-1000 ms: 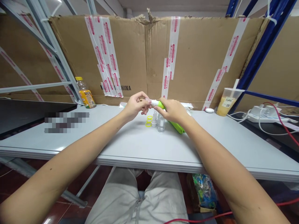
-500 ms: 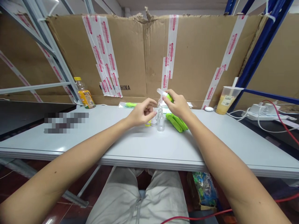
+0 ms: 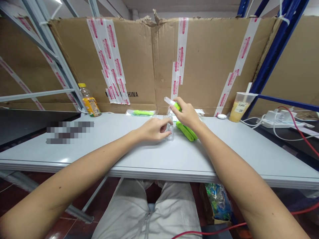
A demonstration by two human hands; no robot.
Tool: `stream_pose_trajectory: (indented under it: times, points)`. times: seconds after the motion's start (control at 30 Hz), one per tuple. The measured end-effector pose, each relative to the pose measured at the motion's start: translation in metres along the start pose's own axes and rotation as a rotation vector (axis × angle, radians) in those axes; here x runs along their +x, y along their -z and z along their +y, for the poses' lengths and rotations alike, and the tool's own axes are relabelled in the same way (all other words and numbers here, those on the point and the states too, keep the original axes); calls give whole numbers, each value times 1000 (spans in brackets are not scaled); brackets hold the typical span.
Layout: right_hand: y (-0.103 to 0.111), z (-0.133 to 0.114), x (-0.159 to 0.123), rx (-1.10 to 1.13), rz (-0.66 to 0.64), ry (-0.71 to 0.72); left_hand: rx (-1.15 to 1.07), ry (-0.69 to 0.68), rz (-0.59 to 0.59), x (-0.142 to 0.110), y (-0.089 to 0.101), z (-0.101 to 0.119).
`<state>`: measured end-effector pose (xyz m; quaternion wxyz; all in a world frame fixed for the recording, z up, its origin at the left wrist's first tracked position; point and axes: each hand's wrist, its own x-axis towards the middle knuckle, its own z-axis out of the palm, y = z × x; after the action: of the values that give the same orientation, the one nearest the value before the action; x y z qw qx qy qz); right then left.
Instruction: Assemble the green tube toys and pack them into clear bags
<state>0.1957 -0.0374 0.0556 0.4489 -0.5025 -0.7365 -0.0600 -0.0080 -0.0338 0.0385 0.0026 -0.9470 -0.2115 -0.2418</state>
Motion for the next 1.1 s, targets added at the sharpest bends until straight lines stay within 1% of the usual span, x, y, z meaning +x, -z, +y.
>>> stream_pose_trajectory:
  times: [0.07, 0.1, 0.2, 0.3, 0.33, 0.4, 0.43, 0.53, 0.67, 0.73, 0.83, 0.97, 1.1]
  points:
    - [0, 1, 0, 3, -2, -2, -50, -39, 85, 0, 2, -3]
    - [0, 0, 0, 6, -3, -2, -81, -53, 153, 0, 3, -6]
    - [0, -1, 0, 6, -5, -12, -188, -38, 426, 1, 10, -18]
    - [0, -2, -1, -24, -37, -28, -303, 69, 719, 2, 18, -34]
    - [0, -2, -1, -39, -52, -27, -351, 115, 798, 3, 21, -39]
    - [0, -1, -1, -71, -81, -15, -461, 205, 907, 6, 24, -48]
    - [0, -1, -1, -86, -92, -7, -515, 241, 937, 7, 25, -52]
    - [1, -1, -1, -121, -115, 14, -645, 316, 964, 10, 23, -57]
    - [1, -3, -1, -151, -134, 40, -716, 334, 888, 12, 15, -54]
    - [0, -4, -1, -156, -146, 56, -721, 322, 845, 12, 10, -51]
    - [-2, -8, -2, -147, -163, 80, -702, 317, 810, 11, 6, -48]
    - [-2, -12, -4, -150, -180, 91, -682, 334, 776, 11, 6, -49]
    - [-2, -13, -5, -175, -201, 87, -659, 321, 692, 10, 5, -50]
